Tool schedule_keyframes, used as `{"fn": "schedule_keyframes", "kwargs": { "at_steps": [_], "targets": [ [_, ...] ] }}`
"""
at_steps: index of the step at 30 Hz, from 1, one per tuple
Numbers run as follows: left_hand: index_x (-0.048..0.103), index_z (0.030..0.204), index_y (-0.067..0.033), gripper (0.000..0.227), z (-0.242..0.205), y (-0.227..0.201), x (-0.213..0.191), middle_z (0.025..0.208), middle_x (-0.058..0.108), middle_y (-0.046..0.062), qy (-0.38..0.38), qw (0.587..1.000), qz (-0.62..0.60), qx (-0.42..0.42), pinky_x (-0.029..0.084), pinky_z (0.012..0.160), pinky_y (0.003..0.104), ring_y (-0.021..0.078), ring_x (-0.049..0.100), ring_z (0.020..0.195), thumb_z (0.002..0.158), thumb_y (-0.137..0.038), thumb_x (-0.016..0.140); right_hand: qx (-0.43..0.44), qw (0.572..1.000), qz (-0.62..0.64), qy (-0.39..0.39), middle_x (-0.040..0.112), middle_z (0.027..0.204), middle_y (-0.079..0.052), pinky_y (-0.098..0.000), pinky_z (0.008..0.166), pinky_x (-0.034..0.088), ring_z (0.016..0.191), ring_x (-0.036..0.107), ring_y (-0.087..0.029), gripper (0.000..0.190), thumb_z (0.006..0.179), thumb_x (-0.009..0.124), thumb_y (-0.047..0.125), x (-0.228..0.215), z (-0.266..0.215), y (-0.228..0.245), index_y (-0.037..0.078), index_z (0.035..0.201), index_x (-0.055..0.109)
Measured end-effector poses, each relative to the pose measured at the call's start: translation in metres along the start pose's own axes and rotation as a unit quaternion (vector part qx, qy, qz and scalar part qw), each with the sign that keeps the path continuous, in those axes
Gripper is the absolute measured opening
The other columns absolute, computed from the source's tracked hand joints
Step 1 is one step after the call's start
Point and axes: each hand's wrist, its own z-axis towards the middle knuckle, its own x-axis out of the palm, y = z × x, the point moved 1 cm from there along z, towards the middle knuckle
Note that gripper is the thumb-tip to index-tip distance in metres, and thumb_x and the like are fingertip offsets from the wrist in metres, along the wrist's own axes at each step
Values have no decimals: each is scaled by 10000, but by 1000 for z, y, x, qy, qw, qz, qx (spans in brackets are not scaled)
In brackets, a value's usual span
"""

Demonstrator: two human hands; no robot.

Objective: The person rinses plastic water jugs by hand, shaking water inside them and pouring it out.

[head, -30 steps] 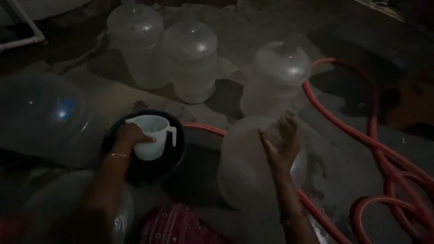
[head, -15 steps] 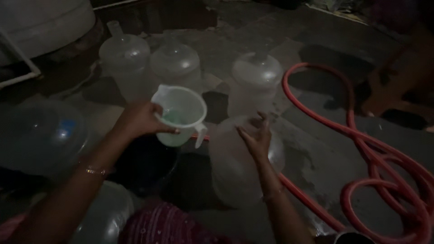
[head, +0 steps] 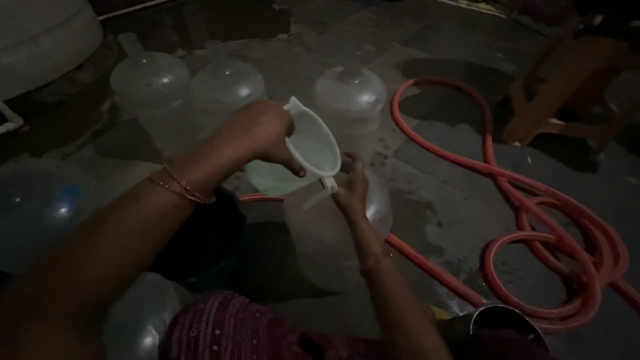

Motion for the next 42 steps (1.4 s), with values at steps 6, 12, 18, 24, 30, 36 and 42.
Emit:
{"fn": "schedule_keyframes", "kwargs": {
  "at_steps": [6,12,18,24,30,36,42],
  "targets": [
    [780,756,-29,665,15,-14,-1,742,728,150,9,997,73,23,577,697,422,302,720,723,540,-640,928,12,1000,-23,8,725,1199,-198,-437,948,558,1127,703,-328,849,684,932,320,-1,-1,8,54,1355,486],
    [773,674,-61,571,19,-22,-10,696,732,112,43,994,103,11,580,684,386,269,724,686,570,-598,936,13,1000,-15,9,718,1169,-193,-434,932,580,1116,713,-328,866,695,939,398,0,-2,6,50,1350,494],
    [762,647,-73,531,17,-29,-17,687,736,98,62,992,110,3,581,677,380,259,730,674,568,-562,951,-12,1000,-14,5,707,1205,-204,-440,957,578,1147,703,-341,871,699,946,429,3,-2,0,43,1335,493],
    [787,704,-55,519,18,-34,-22,709,731,109,58,991,117,-12,594,691,396,267,732,702,558,-517,974,-37,999,-8,-2,682,1235,-215,-432,948,589,1147,697,-338,819,741,932,353,3,-2,2,31,1342,479],
    [806,940,-50,646,21,-36,-23,900,757,123,55,986,154,-15,599,748,397,280,743,848,544,-524,994,25,999,-19,12,694,1201,-195,-429,912,595,1101,709,-313,816,694,943,328,1,-1,11,50,1318,498],
    [800,1003,-70,668,31,-42,-18,979,770,108,79,981,178,-22,609,774,401,273,750,905,559,-532,985,17,1000,-15,9,690,1211,-189,-432,931,587,1127,696,-326,842,673,959,326,0,-2,13,53,1323,499],
    [818,975,-71,638,29,-38,-4,988,761,110,62,987,147,-18,607,779,412,269,741,926,549,-514,989,30,999,-20,17,680,1229,-198,-439,964,576,1151,682,-332,862,672,961,299,0,-2,14,48,1347,486]
  ]
}}
